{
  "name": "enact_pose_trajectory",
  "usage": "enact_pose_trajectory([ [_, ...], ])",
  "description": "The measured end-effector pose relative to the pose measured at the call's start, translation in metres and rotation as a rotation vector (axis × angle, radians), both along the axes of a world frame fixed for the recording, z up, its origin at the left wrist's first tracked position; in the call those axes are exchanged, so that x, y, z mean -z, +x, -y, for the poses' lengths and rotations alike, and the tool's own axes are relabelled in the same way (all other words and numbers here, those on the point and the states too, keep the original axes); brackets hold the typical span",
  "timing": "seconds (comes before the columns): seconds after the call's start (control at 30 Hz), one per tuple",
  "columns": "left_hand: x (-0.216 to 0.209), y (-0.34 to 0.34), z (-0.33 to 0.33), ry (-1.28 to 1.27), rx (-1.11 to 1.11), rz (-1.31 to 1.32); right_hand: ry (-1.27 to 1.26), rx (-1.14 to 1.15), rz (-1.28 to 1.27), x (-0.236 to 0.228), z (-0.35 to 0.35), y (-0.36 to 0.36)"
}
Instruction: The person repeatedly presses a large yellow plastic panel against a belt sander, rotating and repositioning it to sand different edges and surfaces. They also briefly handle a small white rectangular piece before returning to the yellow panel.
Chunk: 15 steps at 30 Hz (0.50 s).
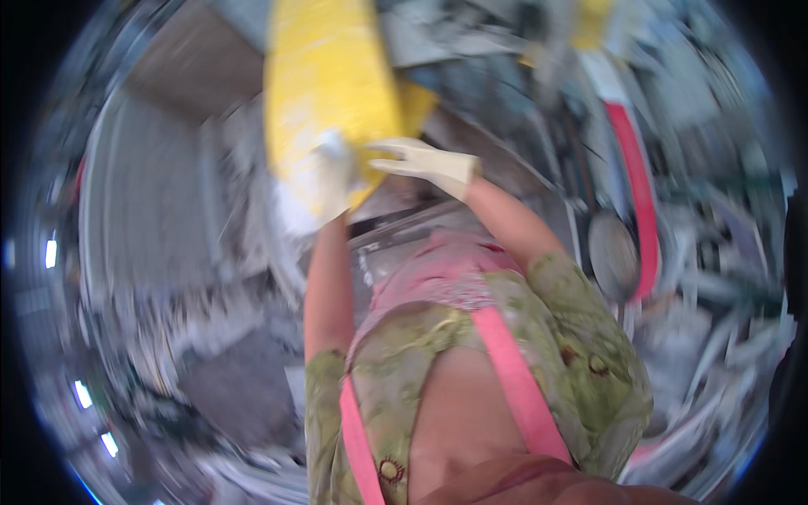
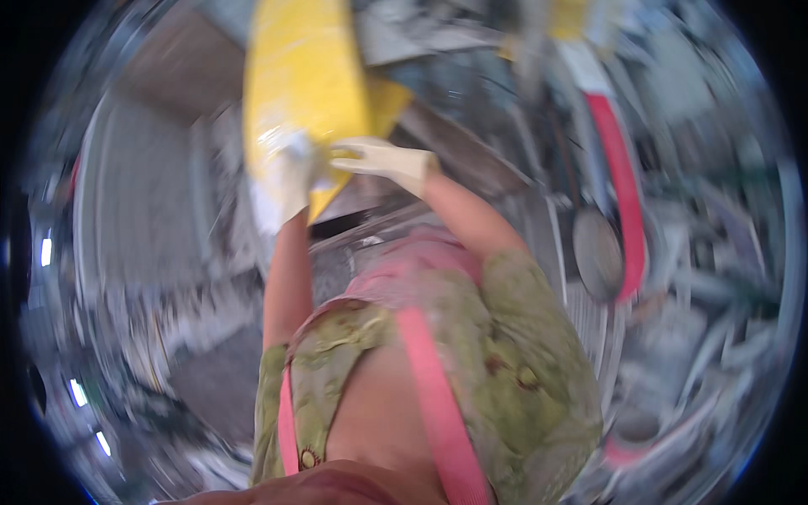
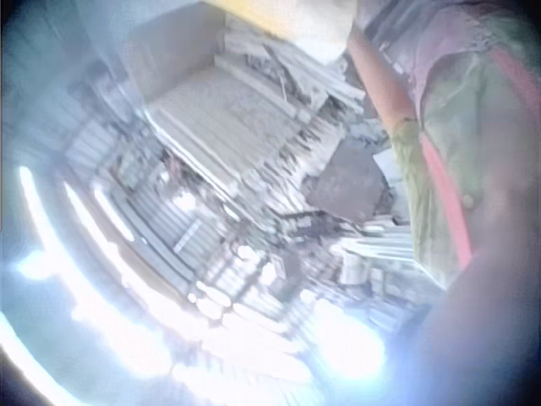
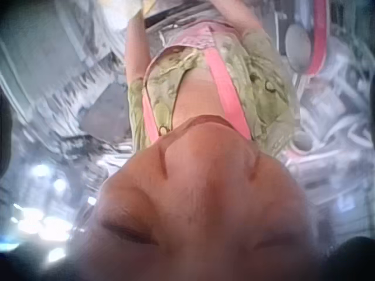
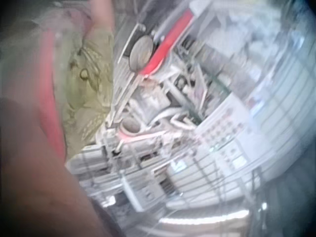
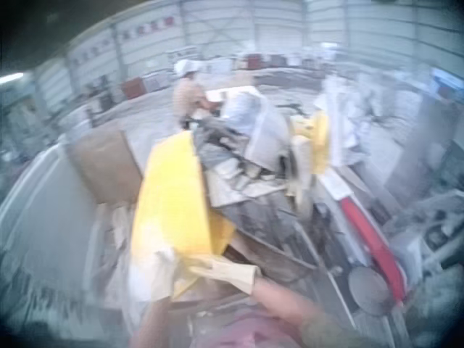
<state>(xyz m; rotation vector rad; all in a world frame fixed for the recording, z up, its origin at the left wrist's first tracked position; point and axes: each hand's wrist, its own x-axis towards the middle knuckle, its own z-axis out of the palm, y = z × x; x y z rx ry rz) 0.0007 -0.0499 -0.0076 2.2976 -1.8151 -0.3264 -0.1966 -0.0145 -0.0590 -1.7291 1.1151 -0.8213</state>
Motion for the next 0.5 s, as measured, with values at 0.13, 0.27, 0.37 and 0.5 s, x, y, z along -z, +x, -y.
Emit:
enact_pose_trajectory([
  [0.13,0.022,0.001,0.009,-0.153,0.048,-0.016,-0.089,0.272,0.189,-0.024,-0.011,-0.133],
  [0.27,0.046,0.029,0.016,-0.056,-0.023,-0.291,-0.152,0.843,0.169,-0.021,-0.025,-0.271],
  [0.37,0.05,0.038,0.013,-0.095,-0.013,-0.401,-0.229,1.177,-0.386,-0.012,-0.012,-0.372],
  [0.5,0.035,0.026,0.0,-0.117,-0.047,-0.622,-0.169,1.166,-1.015,0.01,0.016,-0.464],
])
